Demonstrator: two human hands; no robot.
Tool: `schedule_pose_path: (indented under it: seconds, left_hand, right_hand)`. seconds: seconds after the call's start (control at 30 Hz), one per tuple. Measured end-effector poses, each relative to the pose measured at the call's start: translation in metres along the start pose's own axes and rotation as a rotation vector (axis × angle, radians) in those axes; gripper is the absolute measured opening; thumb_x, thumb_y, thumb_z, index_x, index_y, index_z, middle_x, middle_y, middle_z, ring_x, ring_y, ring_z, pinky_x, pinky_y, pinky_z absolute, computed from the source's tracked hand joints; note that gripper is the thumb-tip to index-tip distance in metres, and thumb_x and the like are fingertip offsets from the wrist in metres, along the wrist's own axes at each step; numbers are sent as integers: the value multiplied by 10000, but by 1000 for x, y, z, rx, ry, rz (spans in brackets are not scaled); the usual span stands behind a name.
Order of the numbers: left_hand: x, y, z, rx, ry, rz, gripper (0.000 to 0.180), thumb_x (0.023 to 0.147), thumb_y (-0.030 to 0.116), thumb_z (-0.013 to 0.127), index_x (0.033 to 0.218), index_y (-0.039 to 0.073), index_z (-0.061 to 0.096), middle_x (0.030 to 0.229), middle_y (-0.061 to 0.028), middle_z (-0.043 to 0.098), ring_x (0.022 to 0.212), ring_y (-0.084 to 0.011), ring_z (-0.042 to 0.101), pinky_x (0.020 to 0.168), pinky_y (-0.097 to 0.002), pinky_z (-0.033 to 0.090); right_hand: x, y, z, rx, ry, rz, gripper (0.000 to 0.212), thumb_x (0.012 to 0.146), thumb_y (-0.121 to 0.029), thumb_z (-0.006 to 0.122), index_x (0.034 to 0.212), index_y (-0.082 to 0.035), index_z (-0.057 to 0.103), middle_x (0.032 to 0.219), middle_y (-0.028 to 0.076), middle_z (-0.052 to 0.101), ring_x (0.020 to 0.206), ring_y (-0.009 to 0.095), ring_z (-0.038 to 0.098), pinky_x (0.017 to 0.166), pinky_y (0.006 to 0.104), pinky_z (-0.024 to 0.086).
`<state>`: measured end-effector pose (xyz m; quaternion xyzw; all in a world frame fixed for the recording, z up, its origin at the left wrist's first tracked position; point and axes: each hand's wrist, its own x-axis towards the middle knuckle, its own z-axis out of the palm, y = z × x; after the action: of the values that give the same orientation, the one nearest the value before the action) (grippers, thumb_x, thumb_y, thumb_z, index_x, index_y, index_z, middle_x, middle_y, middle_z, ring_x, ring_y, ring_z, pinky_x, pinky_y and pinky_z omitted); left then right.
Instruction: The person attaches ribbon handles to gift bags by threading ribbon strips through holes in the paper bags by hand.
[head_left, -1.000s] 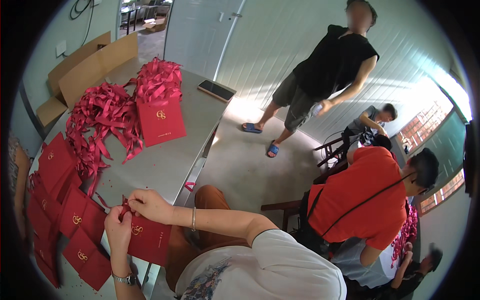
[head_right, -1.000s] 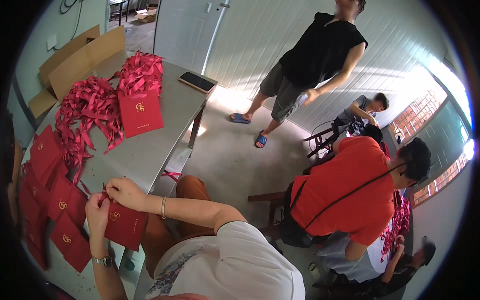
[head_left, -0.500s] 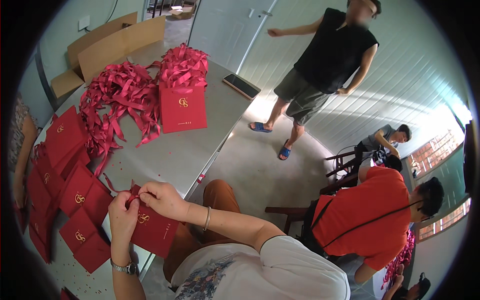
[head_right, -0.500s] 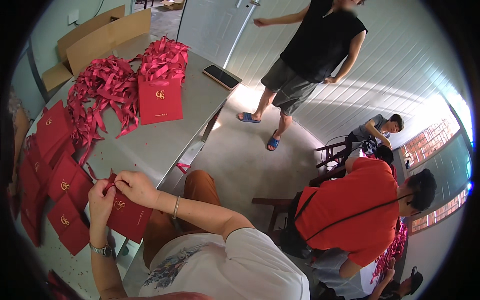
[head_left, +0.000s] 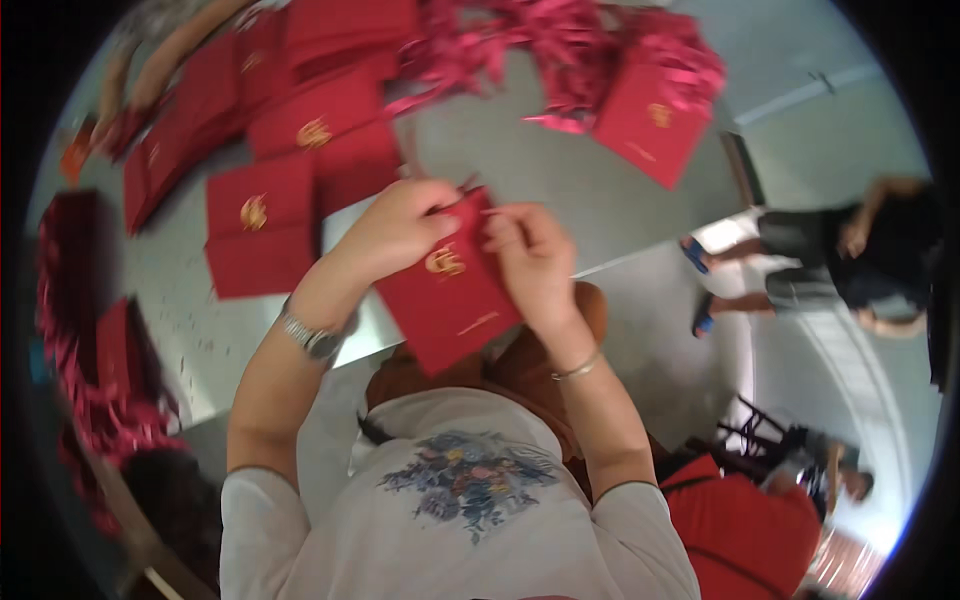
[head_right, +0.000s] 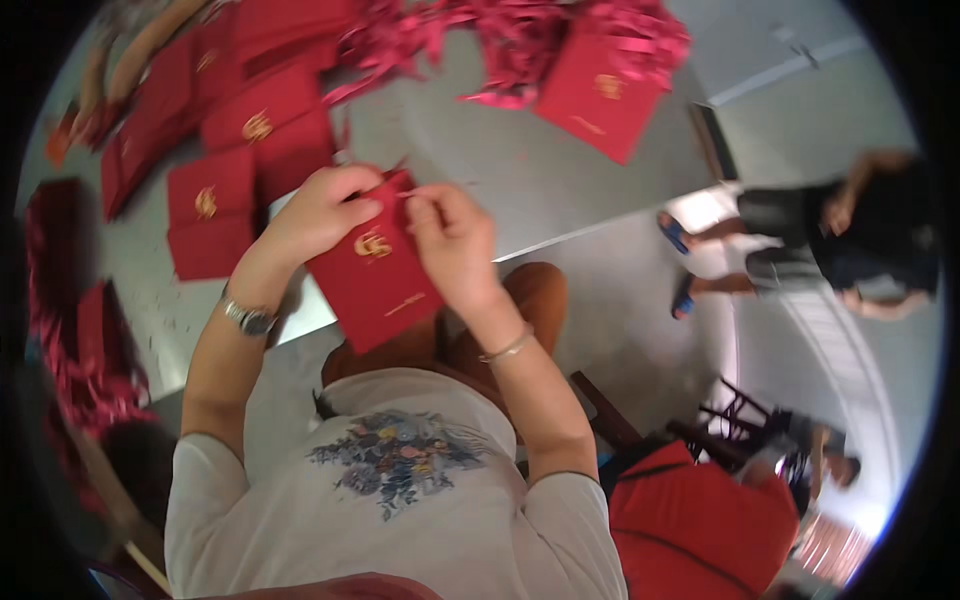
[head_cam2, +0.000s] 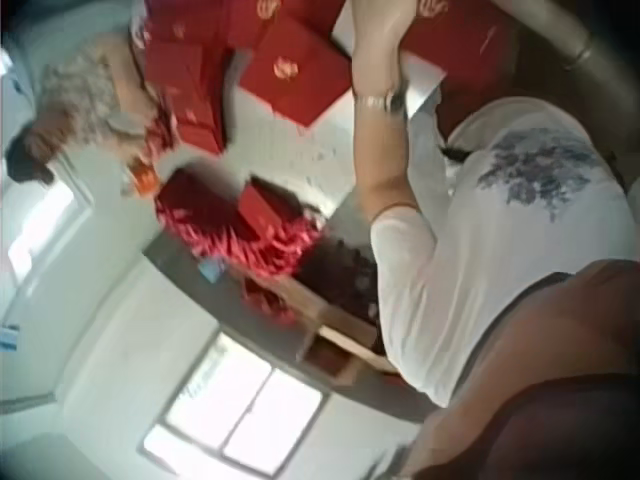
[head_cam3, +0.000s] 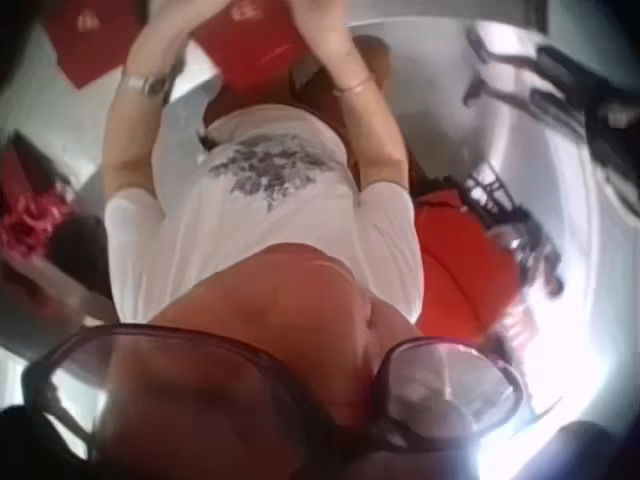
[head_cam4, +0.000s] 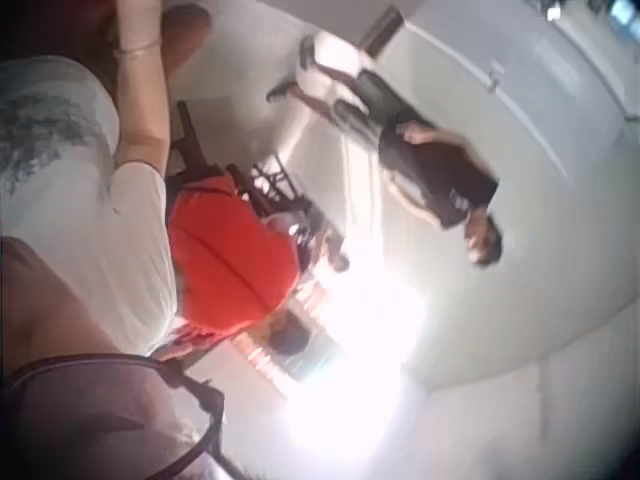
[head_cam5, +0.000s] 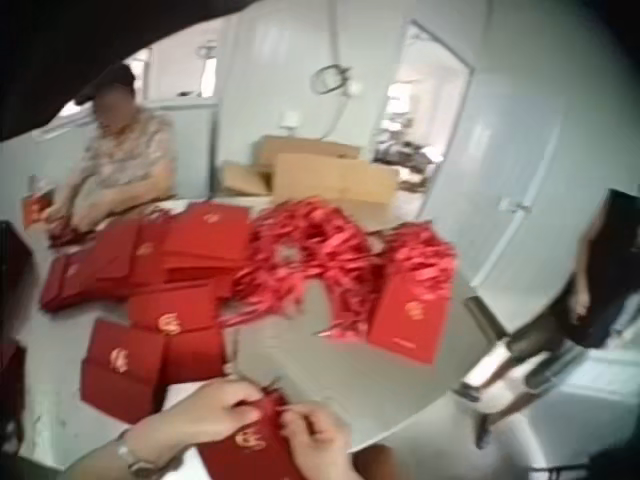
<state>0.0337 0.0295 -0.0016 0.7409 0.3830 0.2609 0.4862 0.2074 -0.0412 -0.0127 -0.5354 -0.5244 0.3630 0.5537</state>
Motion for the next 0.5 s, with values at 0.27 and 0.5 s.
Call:
schedule_pose_path:
  seconds: [0.27, 0.5]
  left_hand:
    - [-19, 11, -13, -108, 26, -244, 210, 833, 78, 586, 995, -29, 667, 808, -149, 668, 738, -204, 634, 685, -329, 482]
    - [-17, 9, -11, -131, 22, -224, 211, 821, 60, 579, 984, -35, 674, 794, -137, 667, 718, -183, 624, 668, -318, 483]
  right_hand:
    - [-9, -6, 20, -491, -6, -354, 69, 806, -12, 678, 855, -39, 638, 758, 99, 639, 644, 246, 612, 589, 321, 508]
    - [-8, -6, 21, -533, 7, -372, 66, 802, -33, 693, 840, -39, 640, 760, 93, 645, 653, 247, 622, 581, 330, 509]
